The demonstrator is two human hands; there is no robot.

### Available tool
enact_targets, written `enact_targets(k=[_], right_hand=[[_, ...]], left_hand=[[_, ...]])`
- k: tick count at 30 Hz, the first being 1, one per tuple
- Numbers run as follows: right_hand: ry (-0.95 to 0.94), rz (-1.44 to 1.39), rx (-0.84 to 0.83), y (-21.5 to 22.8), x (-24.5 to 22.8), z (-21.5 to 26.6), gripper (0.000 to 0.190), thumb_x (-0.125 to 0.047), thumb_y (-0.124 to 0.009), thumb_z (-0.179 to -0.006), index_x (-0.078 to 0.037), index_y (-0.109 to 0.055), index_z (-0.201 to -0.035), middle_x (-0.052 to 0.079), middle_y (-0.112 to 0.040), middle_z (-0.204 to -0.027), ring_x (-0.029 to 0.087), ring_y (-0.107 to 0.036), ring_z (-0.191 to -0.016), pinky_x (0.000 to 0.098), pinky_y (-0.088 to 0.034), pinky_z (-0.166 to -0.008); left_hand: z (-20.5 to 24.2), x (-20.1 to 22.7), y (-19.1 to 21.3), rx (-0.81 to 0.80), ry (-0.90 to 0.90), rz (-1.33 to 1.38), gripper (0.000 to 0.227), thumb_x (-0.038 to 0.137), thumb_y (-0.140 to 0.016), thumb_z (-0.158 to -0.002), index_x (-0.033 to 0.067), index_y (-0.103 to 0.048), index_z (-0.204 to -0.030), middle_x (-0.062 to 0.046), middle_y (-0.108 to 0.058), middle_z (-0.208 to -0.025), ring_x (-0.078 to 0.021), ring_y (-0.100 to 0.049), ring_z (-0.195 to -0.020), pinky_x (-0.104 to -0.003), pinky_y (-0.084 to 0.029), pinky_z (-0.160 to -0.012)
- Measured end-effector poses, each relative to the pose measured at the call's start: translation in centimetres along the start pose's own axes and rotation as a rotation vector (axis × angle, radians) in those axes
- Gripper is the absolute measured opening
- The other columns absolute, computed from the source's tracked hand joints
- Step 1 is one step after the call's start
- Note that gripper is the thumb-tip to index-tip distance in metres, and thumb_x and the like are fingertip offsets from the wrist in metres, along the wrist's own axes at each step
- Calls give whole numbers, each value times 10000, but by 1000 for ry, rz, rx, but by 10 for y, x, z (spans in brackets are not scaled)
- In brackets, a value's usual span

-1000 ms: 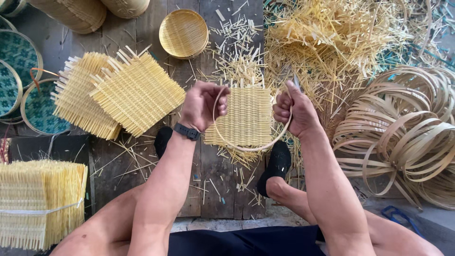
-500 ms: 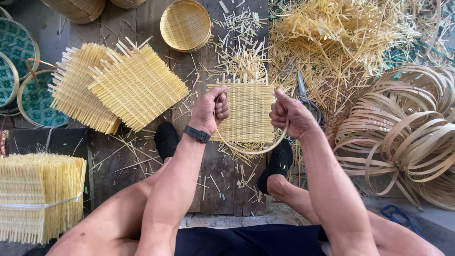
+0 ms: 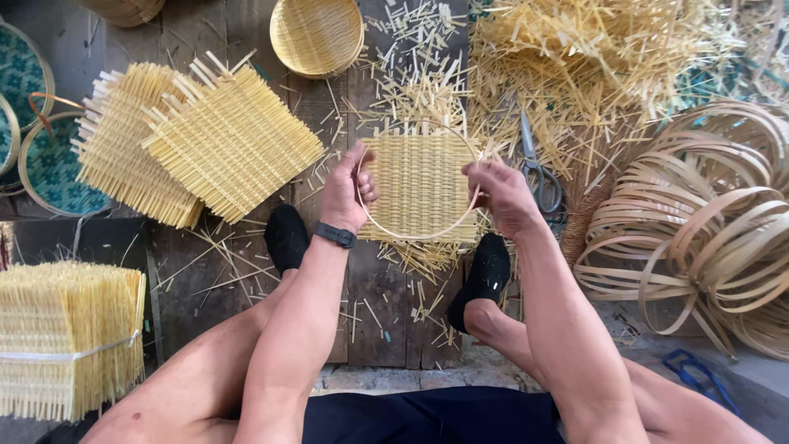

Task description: The person repeatedly places a circular bamboo frame onto a woven bamboo mat, trims the excess matting with shears, and stacks the finished round pieces. The process is repeated multiple times with new mats and frames.

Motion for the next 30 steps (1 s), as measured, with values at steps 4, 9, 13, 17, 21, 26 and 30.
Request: enact_targets(k=[4, 9, 13, 17, 21, 26, 30], right_hand=[[197, 538, 205, 13, 1, -17, 247, -108, -783, -830, -13, -727, -1051, 54, -737, -843, 126, -687, -712, 288, -581, -640], [209, 836, 380, 21, 32, -45, 232, -153, -825, -823, -38, -790, -1021, 106, -779, -875, 165, -735, -751, 312, -599, -744], [312, 944, 419, 20, 43, -45, 197, -165, -815, -860, -51, -806, -1020, 128, -773, -883, 198, -730, -748, 331, -580, -762], [278, 777, 471, 38, 46, -39, 190, -150, -799, -849, -32, -791, -998, 134, -783, -843, 201, -740, -745, 341, -572, -750], [290, 841, 427, 36, 45, -46, 190, -154, -834, -813, -39, -804, -961, 137, -778, -828, 206, -739, -726, 340, -575, -761], [266, 879, 449, 39, 47, -48, 194, -161, -844, -803, -54, -810, -961, 129, -776, -832, 219, -741, -725, 336, -574, -774], [206, 820, 481, 38, 48, -43, 196, -182, -849, -797, -77, -811, -958, 108, -779, -846, 213, -747, -764, 338, -565, -802]], left_hand=[[-17, 9, 36, 87, -335, -469, 156, 127, -703, -832, 96, -673, -982, 12, -642, -721, -92, -570, -594, -254, -462, -527], [-29, 11, 53, 215, -649, -1310, 226, 74, -803, -786, 55, -788, -1011, -84, -744, -853, -181, -712, -732, -315, -559, -678], [-38, -3, 68, 201, -518, -1373, 298, 105, -810, -795, 103, -790, -1092, -96, -754, -811, -202, -712, -696, -335, -545, -669], [-34, -3, 74, 255, -432, -1231, 322, 154, -834, -785, 103, -728, -1085, -79, -765, -815, -193, -744, -708, -331, -566, -659], [-36, 0, 62, 251, -506, -1462, 117, 156, -863, -807, 91, -814, -892, -109, -765, -810, -226, -726, -708, -348, -553, -678], [-45, -3, 70, 318, -503, -1320, 200, 123, -855, -725, 87, -792, -911, -75, -770, -787, -179, -750, -703, -316, -575, -679], [-47, -3, 74, 336, -433, -1362, 164, 140, -863, -749, 93, -808, -896, -82, -770, -778, -193, -738, -688, -324, -563, -678]])
Point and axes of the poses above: each hand's wrist, its own z-axis away from the middle knuckle, its own y-axis out of the back of the hand, x = y × z, the point moved 10 cm from there along -z, towards the middle knuckle
